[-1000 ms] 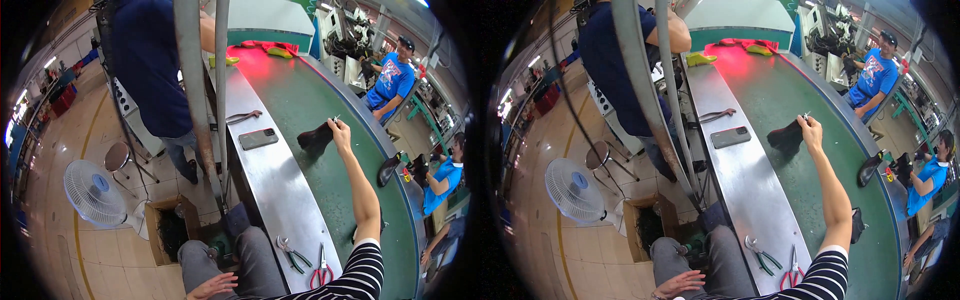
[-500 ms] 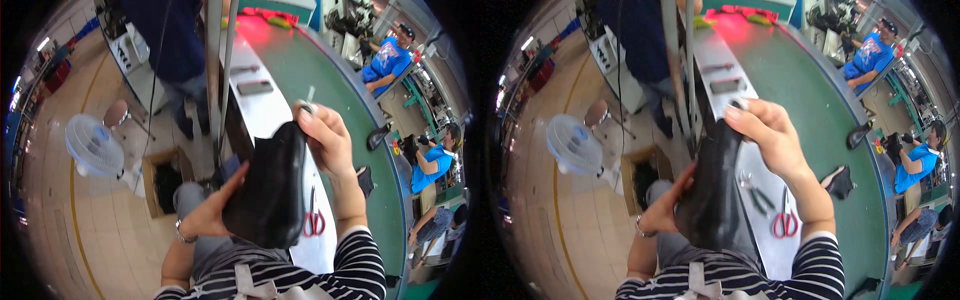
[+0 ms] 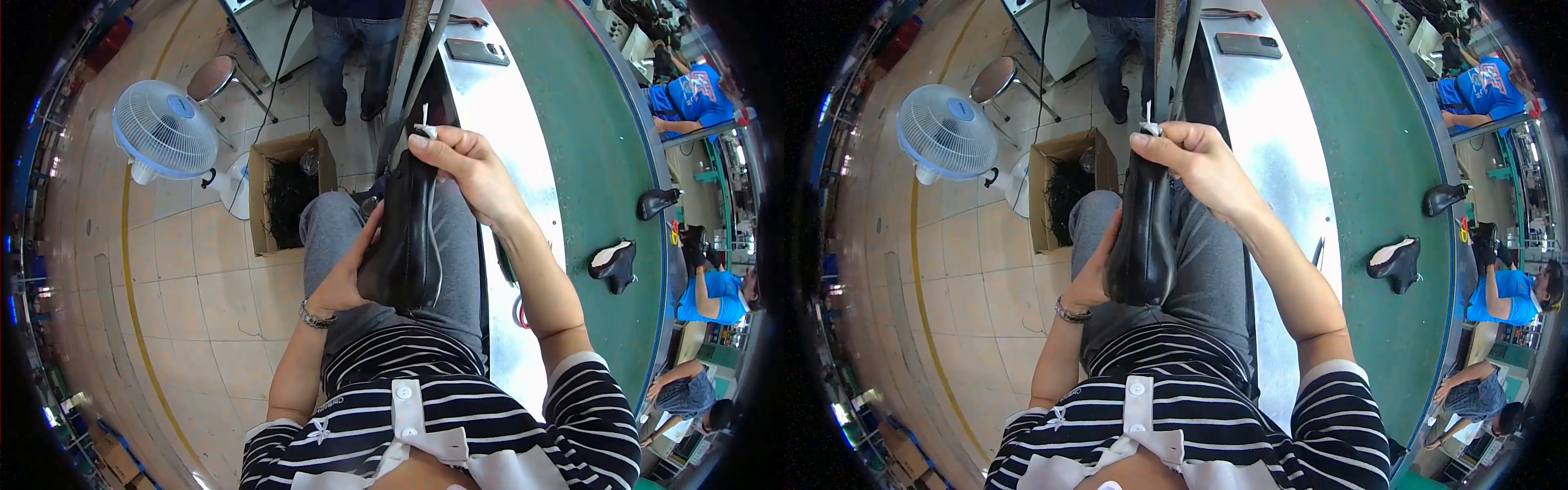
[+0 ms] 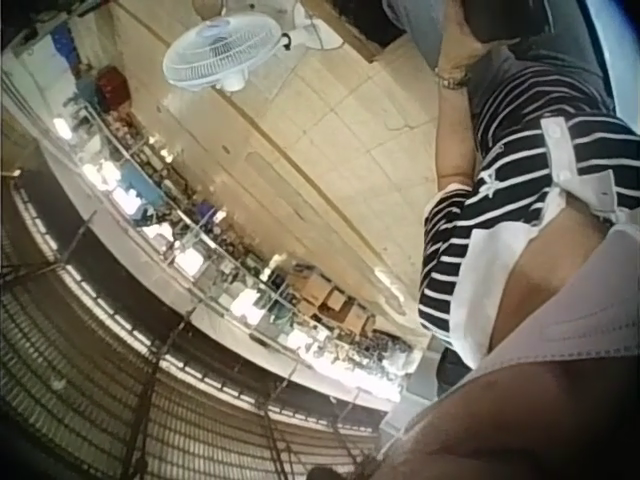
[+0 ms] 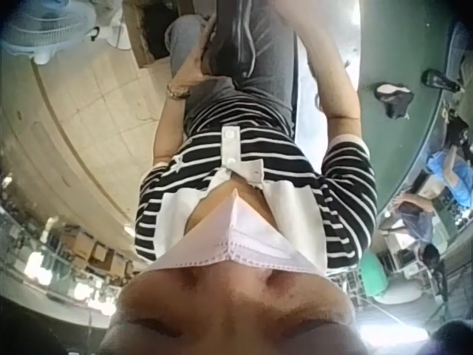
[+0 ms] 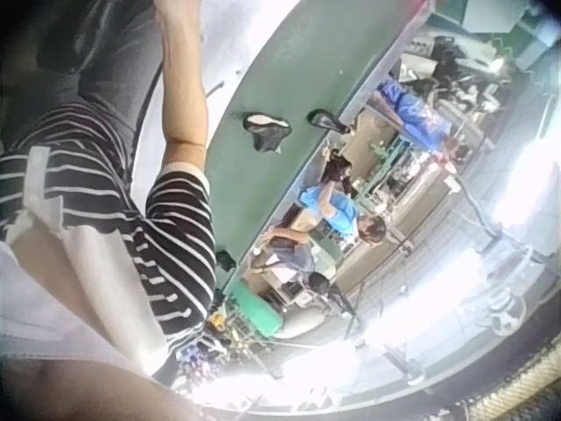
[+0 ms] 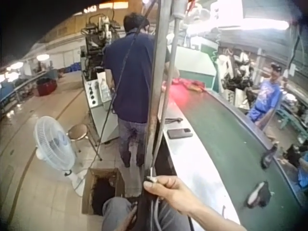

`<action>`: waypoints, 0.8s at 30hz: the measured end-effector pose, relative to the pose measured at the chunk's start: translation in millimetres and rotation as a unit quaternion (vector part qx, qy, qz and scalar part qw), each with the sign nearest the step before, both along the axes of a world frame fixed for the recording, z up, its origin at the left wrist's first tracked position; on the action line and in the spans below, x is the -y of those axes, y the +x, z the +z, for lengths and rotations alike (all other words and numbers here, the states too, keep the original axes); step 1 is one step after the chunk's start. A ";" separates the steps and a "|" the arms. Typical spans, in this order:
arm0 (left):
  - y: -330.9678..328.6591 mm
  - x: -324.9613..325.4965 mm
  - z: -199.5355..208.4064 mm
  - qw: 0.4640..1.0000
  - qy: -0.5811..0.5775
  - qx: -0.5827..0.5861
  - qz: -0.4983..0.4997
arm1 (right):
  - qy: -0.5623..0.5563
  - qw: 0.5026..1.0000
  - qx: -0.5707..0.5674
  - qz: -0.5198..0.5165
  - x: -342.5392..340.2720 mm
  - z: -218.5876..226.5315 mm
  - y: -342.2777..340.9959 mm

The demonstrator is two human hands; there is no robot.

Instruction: Trim excess material and assemble upper components of a leather boot.

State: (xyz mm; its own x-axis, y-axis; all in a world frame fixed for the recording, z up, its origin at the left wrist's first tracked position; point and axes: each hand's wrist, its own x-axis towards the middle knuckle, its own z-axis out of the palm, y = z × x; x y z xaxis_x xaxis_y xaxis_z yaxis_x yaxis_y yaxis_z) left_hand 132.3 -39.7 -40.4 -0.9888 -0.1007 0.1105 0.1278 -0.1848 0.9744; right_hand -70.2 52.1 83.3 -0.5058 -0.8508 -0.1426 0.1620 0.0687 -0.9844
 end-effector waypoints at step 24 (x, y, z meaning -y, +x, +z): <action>61.9 38.0 13.9 0.865 0.319 0.363 0.137 | 0.384 0.759 -0.497 -0.172 -191.7 -172.5 -1.0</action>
State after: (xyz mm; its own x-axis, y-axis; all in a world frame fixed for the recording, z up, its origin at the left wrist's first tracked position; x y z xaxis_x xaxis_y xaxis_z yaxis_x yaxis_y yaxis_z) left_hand 194.2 -77.8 -26.5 -0.7039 -0.1549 -0.6932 -0.3501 -0.7735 0.5284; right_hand -71.1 243.8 -89.2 -0.8612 -0.5038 0.0677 -0.4968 0.8059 -0.3221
